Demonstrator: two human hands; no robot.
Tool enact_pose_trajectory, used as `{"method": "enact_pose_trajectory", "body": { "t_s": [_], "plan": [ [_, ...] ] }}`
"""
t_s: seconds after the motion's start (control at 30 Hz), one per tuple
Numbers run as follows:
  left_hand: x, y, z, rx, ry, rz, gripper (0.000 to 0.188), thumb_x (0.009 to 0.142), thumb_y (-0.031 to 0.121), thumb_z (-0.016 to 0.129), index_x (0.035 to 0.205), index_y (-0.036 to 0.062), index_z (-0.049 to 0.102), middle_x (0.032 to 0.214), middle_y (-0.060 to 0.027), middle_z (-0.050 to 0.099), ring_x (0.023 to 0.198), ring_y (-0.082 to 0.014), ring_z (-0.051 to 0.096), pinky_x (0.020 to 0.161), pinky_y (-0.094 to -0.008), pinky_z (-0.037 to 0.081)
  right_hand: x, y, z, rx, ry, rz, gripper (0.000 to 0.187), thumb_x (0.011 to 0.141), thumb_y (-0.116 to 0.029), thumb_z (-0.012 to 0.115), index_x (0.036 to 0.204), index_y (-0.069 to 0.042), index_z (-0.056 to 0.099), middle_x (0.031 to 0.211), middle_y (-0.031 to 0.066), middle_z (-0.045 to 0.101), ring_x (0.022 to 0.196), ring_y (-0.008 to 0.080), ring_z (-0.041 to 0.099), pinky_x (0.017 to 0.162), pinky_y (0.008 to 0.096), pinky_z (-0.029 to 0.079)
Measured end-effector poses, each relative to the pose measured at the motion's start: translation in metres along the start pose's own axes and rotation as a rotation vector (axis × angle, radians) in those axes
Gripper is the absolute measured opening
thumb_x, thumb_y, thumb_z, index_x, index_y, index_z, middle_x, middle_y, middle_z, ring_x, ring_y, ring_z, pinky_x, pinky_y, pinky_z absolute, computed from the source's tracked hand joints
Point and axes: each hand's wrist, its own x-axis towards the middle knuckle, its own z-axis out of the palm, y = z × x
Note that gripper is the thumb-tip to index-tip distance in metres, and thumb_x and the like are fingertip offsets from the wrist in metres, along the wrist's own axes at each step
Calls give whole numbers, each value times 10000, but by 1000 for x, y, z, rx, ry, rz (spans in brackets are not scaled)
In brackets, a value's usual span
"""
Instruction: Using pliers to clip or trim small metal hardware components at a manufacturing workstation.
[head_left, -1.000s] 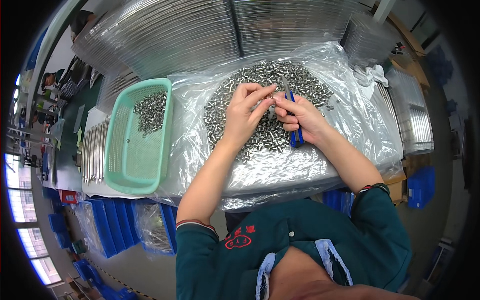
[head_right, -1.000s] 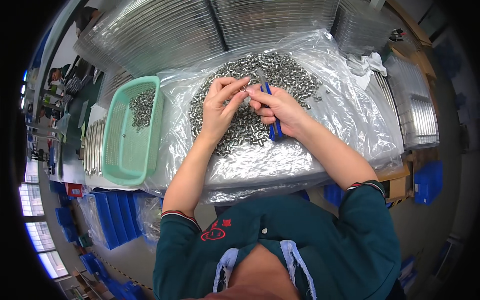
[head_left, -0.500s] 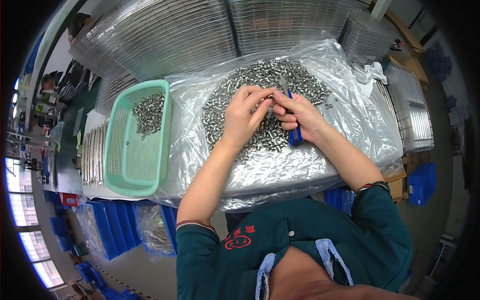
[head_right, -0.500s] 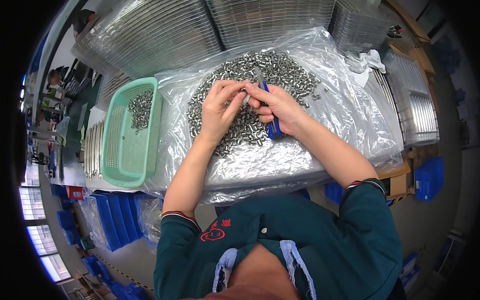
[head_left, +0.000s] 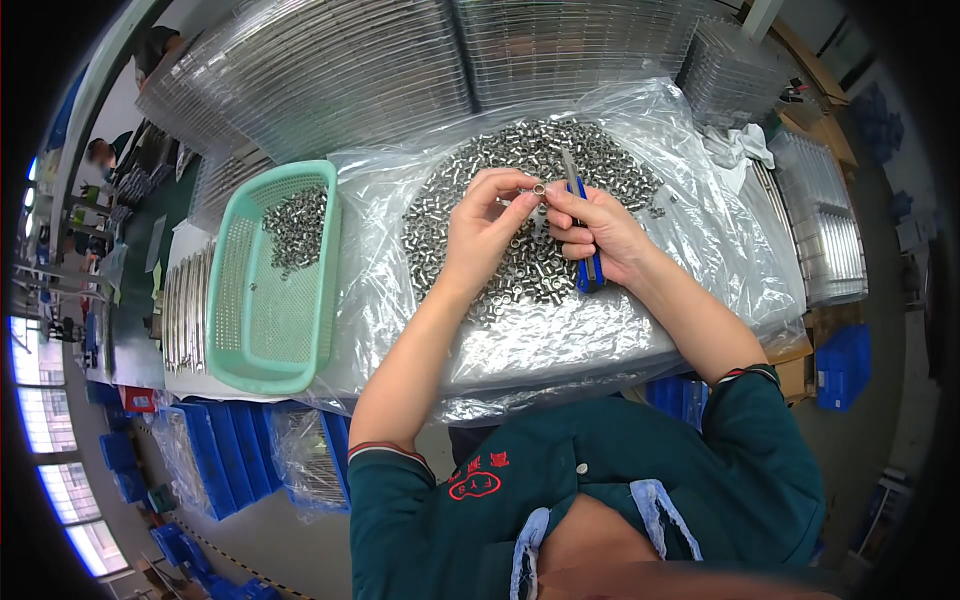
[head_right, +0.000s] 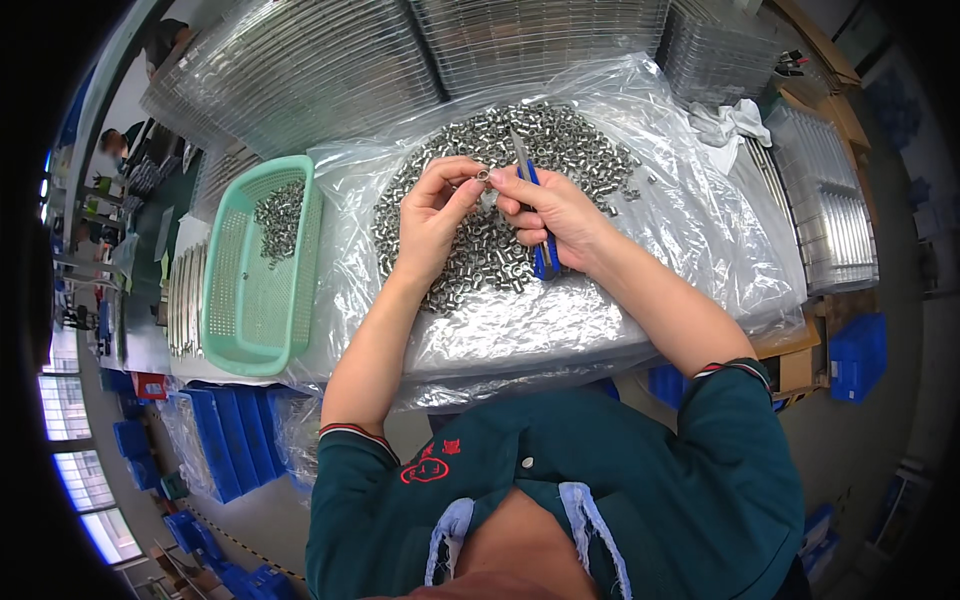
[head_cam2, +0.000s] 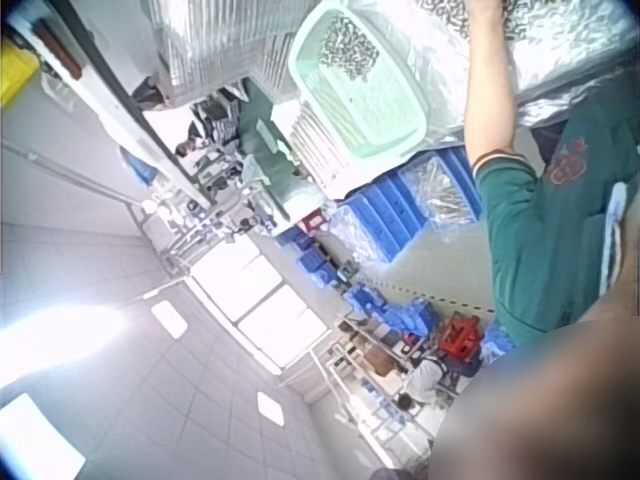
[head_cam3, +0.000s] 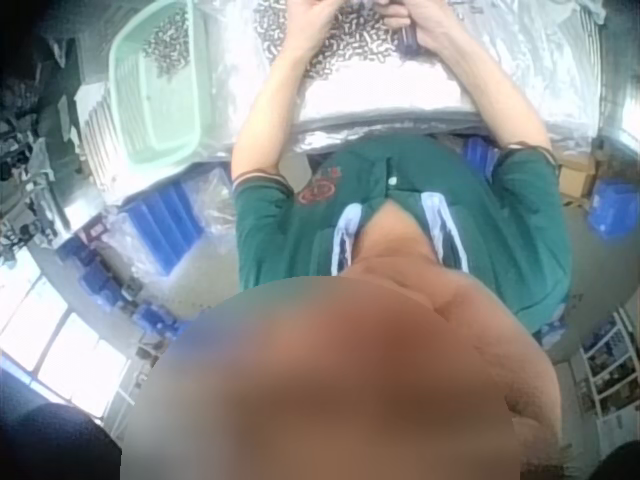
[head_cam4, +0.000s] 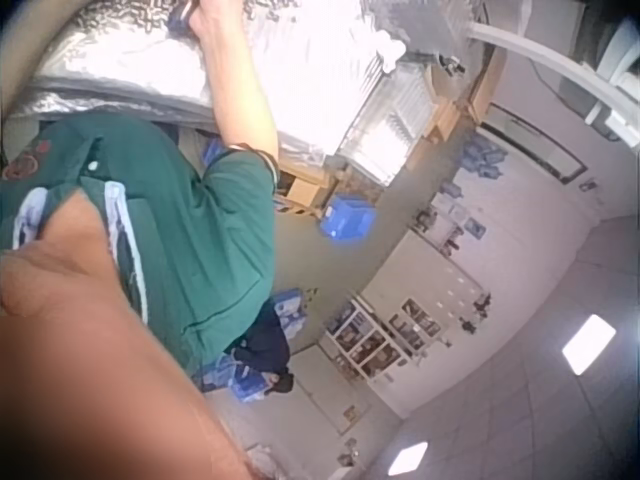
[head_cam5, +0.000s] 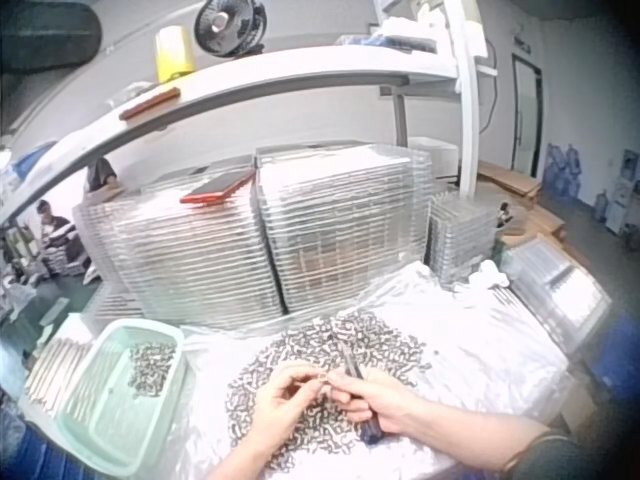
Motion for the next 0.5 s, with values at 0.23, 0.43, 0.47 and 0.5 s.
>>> {"method": "enact_pose_trajectory", "body": {
  "t_s": [0.23,0.43,0.47,0.5],
  "plan": [
    [-1,7,-1,-93,12,-75,146,824,70,589,967,38,591,991,-39,571,827,-77,521,714,-205,425,-2,-2,7,-226,71,-62,201,886,-285,523,920,-87,522,647,-48,469,444,-15,329,373,133,258],
    [3,13,-3,-110,111,-127,187,843,112,573,1019,51,557,991,-42,626,803,-41,541,650,-173,414,-4,-8,0,-599,209,-410,294,916,-312,450,1043,-57,524,699,-6,510,523,43,433,461,186,347],
    [4,12,-3,-112,114,-121,188,844,112,573,1020,50,557,982,-42,627,805,-43,542,650,-171,410,-1,-5,-4,-860,256,-594,274,903,-300,471,1032,-69,543,729,13,540,563,89,487,504,218,388],
    [3,12,-4,-111,120,-117,189,844,113,573,1021,49,557,972,-42,627,807,-44,544,651,-169,406,1,-3,-4,-1119,298,-775,254,890,-289,492,1021,-81,561,760,32,570,603,135,541,546,250,429]
  ]
}}
